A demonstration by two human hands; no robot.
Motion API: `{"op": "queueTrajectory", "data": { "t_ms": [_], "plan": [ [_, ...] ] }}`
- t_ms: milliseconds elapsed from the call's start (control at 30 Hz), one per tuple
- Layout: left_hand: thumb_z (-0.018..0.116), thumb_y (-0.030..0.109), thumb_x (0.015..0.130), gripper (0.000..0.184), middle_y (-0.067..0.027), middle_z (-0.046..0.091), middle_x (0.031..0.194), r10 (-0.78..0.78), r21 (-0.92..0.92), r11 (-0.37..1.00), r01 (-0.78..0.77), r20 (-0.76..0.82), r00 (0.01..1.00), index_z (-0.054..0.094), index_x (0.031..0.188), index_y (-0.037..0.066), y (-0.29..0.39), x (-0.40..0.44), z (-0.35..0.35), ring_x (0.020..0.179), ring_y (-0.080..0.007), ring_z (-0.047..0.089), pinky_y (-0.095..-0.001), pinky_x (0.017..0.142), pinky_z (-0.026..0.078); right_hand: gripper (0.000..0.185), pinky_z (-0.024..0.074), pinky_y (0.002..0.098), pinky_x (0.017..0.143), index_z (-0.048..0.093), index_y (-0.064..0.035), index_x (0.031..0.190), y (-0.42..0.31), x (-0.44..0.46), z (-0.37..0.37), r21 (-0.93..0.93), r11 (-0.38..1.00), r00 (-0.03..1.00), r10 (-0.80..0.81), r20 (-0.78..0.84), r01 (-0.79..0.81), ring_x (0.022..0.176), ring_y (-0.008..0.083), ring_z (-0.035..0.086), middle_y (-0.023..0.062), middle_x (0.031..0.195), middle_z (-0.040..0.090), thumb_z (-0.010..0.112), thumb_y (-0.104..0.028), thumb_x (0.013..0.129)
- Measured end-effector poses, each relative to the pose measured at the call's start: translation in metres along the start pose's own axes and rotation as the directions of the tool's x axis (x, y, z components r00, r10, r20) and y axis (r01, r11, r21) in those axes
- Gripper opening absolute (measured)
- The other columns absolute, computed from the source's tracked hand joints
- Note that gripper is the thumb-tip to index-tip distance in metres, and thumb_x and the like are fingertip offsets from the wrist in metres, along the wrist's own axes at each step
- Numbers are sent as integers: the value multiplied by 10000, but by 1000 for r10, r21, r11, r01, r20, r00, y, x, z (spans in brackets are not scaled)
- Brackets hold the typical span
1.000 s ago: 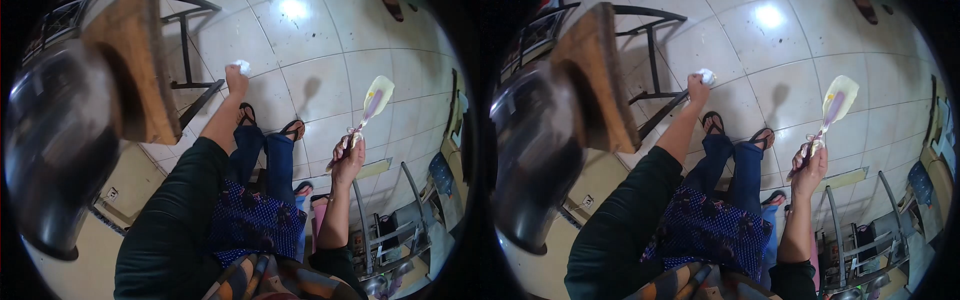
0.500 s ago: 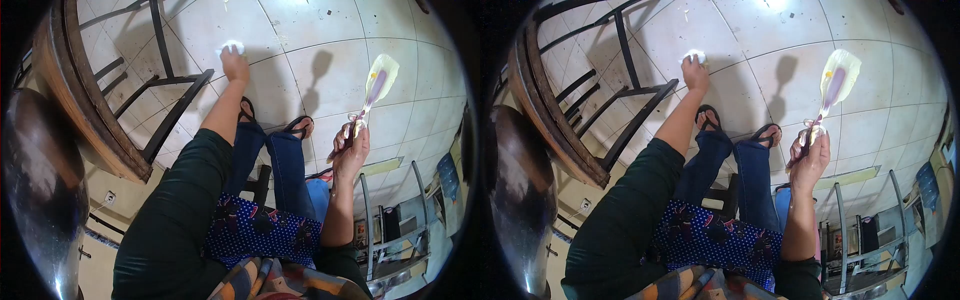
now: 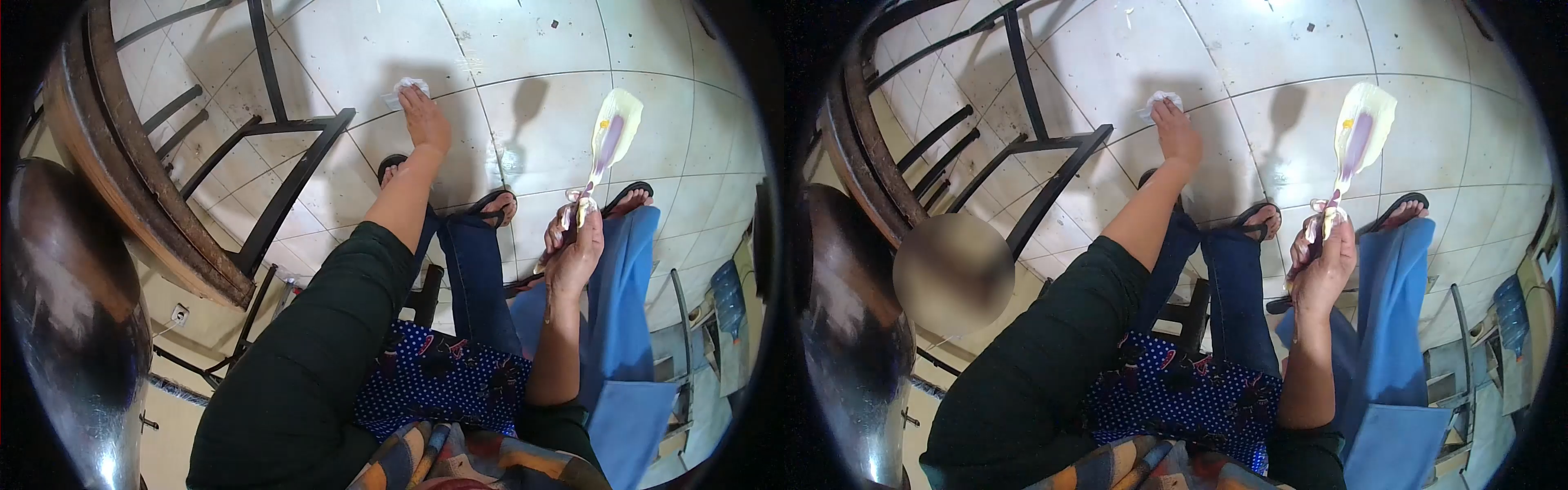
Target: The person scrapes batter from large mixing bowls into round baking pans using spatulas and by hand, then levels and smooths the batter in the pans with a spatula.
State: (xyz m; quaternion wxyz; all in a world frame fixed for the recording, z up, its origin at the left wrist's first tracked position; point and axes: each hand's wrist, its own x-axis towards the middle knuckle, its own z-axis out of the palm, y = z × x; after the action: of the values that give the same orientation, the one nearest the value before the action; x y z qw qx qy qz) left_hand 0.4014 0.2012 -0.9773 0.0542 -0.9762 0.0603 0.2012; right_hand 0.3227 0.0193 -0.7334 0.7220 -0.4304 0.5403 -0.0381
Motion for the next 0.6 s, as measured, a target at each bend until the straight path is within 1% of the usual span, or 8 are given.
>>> {"op": "queueTrajectory", "data": {
  "t_ms": [100,167,300,333,367,433,500,600],
  "plan": [
    [494,151,861,545,-249,354,1338,-57,-82,995,64,89,994,346,1293,-145,5,-3,-11,1265,-349,305,-388,1068,251,233,261,194,379,539,-5,1010,-2,1,0,19,1000,1000,12,13,-12,453,62,355,21,660,470,406,-193,975],
    [517,103,850,403,-193,431,1292,-83,-474,863,173,204,975,481,1189,-111,10,-7,-17,1202,-314,389,-368,965,378,234,272,197,388,538,-8,1006,-3,1,-3,49,998,999,42,10,-42,462,68,361,26,662,472,402,-195,975],
    [534,39,816,277,-178,545,1137,-63,-665,718,204,231,971,568,1068,-71,18,-20,-19,1022,-273,526,-407,872,430,225,296,211,407,522,-14,1035,-14,-9,-13,140,986,994,83,70,-92,479,88,373,41,669,469,401,-190,968],
    [536,41,828,246,-156,574,1108,-55,-785,434,441,466,883,580,1043,-73,17,-24,-21,1007,-257,548,-408,868,440,225,296,211,407,522,-14,1035,-19,-15,-20,140,986,995,76,68,-85,479,88,373,41,669,469,401,-190,968],
    [539,43,840,219,-134,603,1079,40,-751,112,651,658,752,592,1017,-75,15,-30,-27,992,-242,570,-409,864,450,222,297,212,407,514,-15,1043,-25,-23,-25,195,973,991,108,76,-121,479,88,371,42,671,465,402,-191,966],
    [502,74,882,266,-129,587,1149,248,-600,-240,764,723,645,566,1089,-79,4,-49,-40,1079,-217,544,-380,923,436,220,298,212,404,497,-19,1044,-38,-42,-40,244,956,985,142,96,-162,477,89,367,38,675,450,410,-203,961],
    [476,107,898,318,-139,566,1195,464,-528,-348,775,621,632,536,1142,-87,-8,-68,-88,1114,-224,528,-371,991,395,215,297,210,402,497,-20,1036,-57,-67,-52,251,956,987,137,89,-155,476,89,369,35,670,447,415,-204,959],
    [487,160,887,388,-139,542,1236,558,-414,-443,795,567,606,498,1193,-79,-17,-100,-161,1161,-241,499,-390,1025,353,207,295,204,395,497,-26,1026,-88,-111,-70,243,960,988,123,90,-141,472,86,367,24,663,444,431,-209,956]
  ]
}}
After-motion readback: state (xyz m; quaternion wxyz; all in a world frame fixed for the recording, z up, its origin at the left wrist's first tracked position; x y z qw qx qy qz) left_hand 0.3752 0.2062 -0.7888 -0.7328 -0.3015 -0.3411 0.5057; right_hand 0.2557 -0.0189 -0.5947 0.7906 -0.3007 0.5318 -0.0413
